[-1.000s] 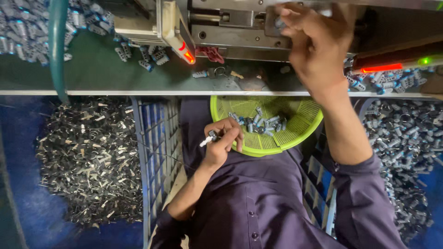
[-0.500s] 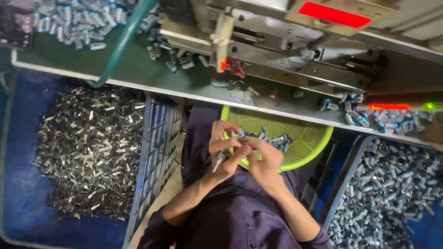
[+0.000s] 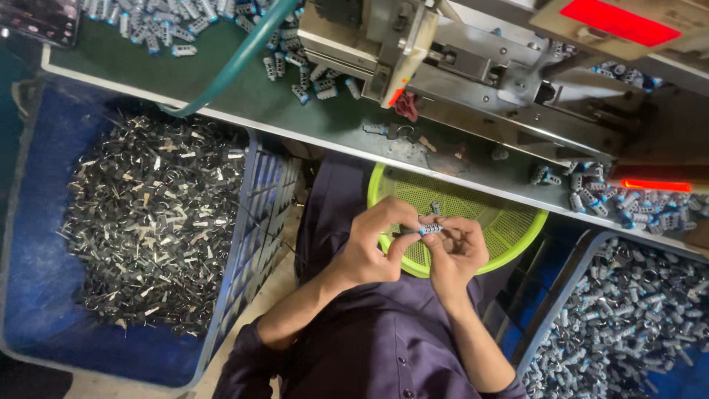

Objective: The person repeatedly picks small cylindrical components from a green basket, inserts them into a machine slot, and collects the processed parts. They occasionally transfer components between the basket and a nearby blue bin, maintaining a steady assembly rhythm.

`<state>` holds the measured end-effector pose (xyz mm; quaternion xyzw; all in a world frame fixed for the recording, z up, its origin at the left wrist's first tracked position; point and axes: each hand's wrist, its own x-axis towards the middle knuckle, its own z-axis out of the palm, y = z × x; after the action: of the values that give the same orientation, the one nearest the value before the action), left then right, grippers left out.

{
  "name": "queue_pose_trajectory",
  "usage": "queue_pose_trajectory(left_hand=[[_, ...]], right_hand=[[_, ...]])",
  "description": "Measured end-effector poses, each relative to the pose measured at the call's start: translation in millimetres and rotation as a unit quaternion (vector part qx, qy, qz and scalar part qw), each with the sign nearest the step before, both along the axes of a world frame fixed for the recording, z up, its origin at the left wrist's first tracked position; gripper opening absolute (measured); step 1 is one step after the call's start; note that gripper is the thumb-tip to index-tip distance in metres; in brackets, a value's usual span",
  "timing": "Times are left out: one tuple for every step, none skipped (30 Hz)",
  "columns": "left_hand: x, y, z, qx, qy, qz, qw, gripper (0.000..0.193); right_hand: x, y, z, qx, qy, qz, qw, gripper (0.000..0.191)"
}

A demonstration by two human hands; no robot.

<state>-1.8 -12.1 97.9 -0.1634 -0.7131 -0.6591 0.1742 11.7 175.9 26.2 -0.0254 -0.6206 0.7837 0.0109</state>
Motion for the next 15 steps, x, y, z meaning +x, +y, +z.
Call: queue_pose_trajectory(left_hand=[[0, 0, -2, -0.036, 0.023, 0.007, 0.999, 0.027], [1, 0, -4, -0.071, 0.046, 0.011, 0.996, 0.028], [1, -1, -7, -0.133, 0.081, -0.002, 0.988, 0.031], [1, 0, -10, -0.192, 0.113, -0.014, 0.975, 0.034], [3, -1, -13, -0.251, 0.143, -0.027, 0.957, 0.038], [5, -3, -15, -0.280, 0.163, -0.017, 0.946, 0.032], [9, -7, -17, -0.309, 0.180, -0.006, 0.934, 0.026], [15, -13, -17, -0.338, 0.197, 0.005, 0.920, 0.020], [20, -23, -18, -0.352, 0.204, 0.037, 0.913, 0.014], [28, -37, -17, -0.366, 0.212, 0.067, 0.904, 0.015], [40, -56, -14, -0.409, 0.133, 0.123, 0.894, 0.010], [55, -81, -10, -0.447, 0.054, 0.177, 0.875, 0.007], [67, -111, -5, -0.482, -0.022, 0.225, 0.846, 0.008], [70, -135, -7, -0.534, -0.297, 0.372, 0.699, 0.010], [81, -158, -4, -0.574, -0.185, 0.461, 0.651, 0.008]], right_hand=[[2, 3, -6, -0.002, -0.003, 0.001, 1.000, 0.022], [2, 6, -11, 0.019, -0.009, 0.017, 1.000, 0.024], [1, 9, -16, 0.041, -0.016, 0.033, 0.998, 0.025], [-1, 11, -19, 0.064, -0.024, 0.049, 0.996, 0.027], [-4, 14, -21, 0.074, -0.026, 0.048, 0.996, 0.025], [-8, 16, -22, 0.083, -0.028, 0.049, 0.995, 0.023], [-13, 17, -21, 0.091, -0.031, 0.051, 0.994, 0.021], [-17, 19, -19, 0.050, -0.024, 0.037, 0.998, 0.021], [-21, 21, -17, 0.007, -0.013, 0.021, 1.000, 0.021], [-24, 23, -14, -0.035, -0.003, 0.004, 0.999, 0.021], [-27, 25, -10, -0.038, 0.011, -0.006, 0.999, 0.024], [-30, 28, -7, -0.040, 0.025, -0.017, 0.999, 0.027], [-33, 32, -3, -0.044, 0.043, -0.030, 0.998, 0.030], [-36, 35, 0, -0.031, 0.065, -0.037, 0.997, 0.032], [-41, 39, 5, -0.017, 0.086, -0.041, 0.995, 0.035]])
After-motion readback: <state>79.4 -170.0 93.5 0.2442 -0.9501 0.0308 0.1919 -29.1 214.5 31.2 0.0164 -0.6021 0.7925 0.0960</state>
